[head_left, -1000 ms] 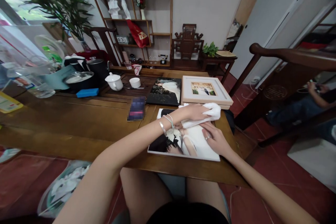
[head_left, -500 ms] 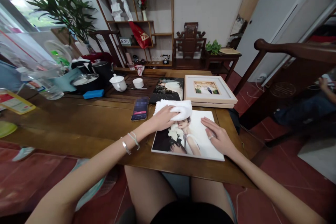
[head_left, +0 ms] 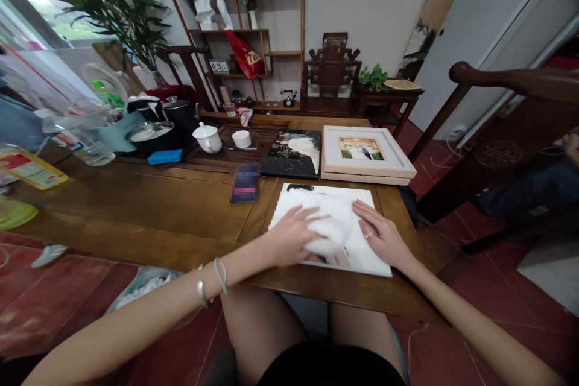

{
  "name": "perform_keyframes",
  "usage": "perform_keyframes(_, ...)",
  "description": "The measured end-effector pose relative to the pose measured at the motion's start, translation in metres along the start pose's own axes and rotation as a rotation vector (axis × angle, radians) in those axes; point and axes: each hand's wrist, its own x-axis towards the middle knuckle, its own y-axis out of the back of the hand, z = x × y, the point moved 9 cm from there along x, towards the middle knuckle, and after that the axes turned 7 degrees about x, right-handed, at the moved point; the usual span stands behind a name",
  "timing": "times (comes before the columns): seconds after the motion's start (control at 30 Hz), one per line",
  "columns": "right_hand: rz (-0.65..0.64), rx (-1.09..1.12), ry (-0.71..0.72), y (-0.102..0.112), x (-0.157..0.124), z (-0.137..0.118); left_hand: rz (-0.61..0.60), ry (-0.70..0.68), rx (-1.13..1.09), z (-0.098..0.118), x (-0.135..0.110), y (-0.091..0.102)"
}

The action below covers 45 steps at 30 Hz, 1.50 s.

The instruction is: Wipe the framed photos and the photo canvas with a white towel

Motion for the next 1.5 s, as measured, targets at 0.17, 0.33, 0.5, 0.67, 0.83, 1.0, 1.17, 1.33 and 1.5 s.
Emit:
perform_keyframes(0.17,-0.006,0.005,0.007,0.000,0.000,-0.001,0.027,0.149,0.046,-0.082,0.024,-0.005)
perform_keyframes(0.33,0.006,-0.003,0.001,0.001,0.001,-0.003,-0.010,0.154,0.051,-0.078,0.020,-0.005)
perform_keyframes(0.5,0.011,0.001,-0.011,0.001,0.001,-0.003,-0.061,0.001,0.051,0.015,-0.014,-0.007)
perform_keyframes(0.67,0.003,0.014,-0.016,0.000,0.001,-0.003,-0.033,-0.098,0.032,0.062,-0.036,-0.007)
perform_keyframes(0.83,0.017,0.019,-0.017,0.001,0.001,-0.002,-0.031,0.057,0.031,-0.011,-0.015,-0.005)
perform_keyframes(1.0,0.016,0.016,-0.004,0.002,0.001,-0.003,0.010,0.165,0.111,-0.077,0.010,-0.004)
perform_keyframes(1.17,0.011,0.007,-0.007,0.002,0.001,-0.003,-0.001,0.147,0.157,-0.041,0.002,-0.009)
perform_keyframes(1.33,0.010,0.016,-0.017,0.001,0.001,-0.004,0.001,-0.027,0.098,0.045,-0.031,-0.010)
perform_keyframes(1.5,0.014,0.020,-0.016,0.001,0.001,-0.004,-0.021,-0.028,0.042,0.038,-0.034,-0.007)
